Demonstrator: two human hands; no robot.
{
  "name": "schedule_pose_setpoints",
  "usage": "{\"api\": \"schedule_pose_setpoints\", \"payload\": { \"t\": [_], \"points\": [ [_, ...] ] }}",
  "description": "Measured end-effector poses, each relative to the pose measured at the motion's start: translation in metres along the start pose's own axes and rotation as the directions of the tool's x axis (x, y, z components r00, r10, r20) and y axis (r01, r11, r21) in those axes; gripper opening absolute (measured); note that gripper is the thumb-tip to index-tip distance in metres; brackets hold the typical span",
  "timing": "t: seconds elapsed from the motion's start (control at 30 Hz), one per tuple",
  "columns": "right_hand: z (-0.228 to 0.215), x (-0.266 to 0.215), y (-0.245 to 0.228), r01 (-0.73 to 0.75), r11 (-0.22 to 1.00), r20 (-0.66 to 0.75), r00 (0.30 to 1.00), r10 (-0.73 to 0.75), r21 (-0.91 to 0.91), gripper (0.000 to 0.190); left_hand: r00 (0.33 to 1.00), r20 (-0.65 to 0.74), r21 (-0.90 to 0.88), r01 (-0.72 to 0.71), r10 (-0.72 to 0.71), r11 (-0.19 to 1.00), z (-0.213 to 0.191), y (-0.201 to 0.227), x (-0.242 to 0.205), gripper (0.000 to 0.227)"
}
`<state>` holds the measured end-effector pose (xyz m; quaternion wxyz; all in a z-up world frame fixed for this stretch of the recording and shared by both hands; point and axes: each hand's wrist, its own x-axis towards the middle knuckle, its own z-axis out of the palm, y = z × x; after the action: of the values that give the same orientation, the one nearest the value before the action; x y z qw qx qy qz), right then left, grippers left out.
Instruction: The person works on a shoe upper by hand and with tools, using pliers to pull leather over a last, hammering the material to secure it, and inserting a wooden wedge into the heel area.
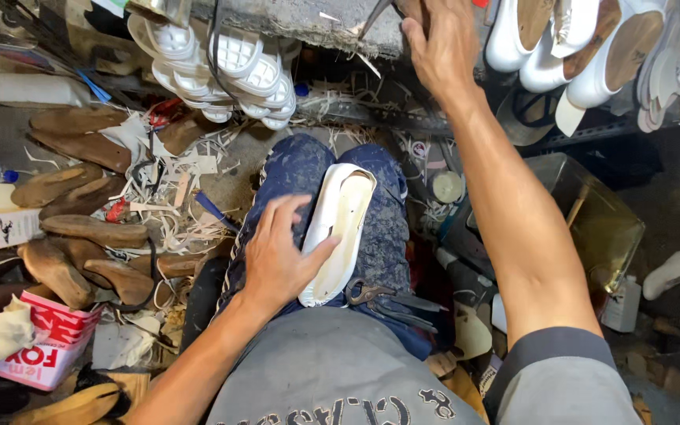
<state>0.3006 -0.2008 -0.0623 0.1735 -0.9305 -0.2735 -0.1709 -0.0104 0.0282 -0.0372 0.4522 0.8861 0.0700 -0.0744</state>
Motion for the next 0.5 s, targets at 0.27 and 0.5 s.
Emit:
{"api": "schedule_pose_setpoints", "payload": {
  "t": [0.27,0.5],
  "points": [
    [-0.092,-0.124,-0.156,-0.489,0.758,0.298,0.870,0.392,0.432,0.026,0.989,-0.136,-0.230,-0.079,0.048,0.970,0.038,-0.018,0.028,0.063],
    [-0.070,-0.193,-0.193,-0.633,0.688,0.299,0.774,0.558,0.355,0.045,0.927,-0.265,-0.006,-0.279,0.267,0.960,0.033,0.000,0.018,0.036]
  ]
}}
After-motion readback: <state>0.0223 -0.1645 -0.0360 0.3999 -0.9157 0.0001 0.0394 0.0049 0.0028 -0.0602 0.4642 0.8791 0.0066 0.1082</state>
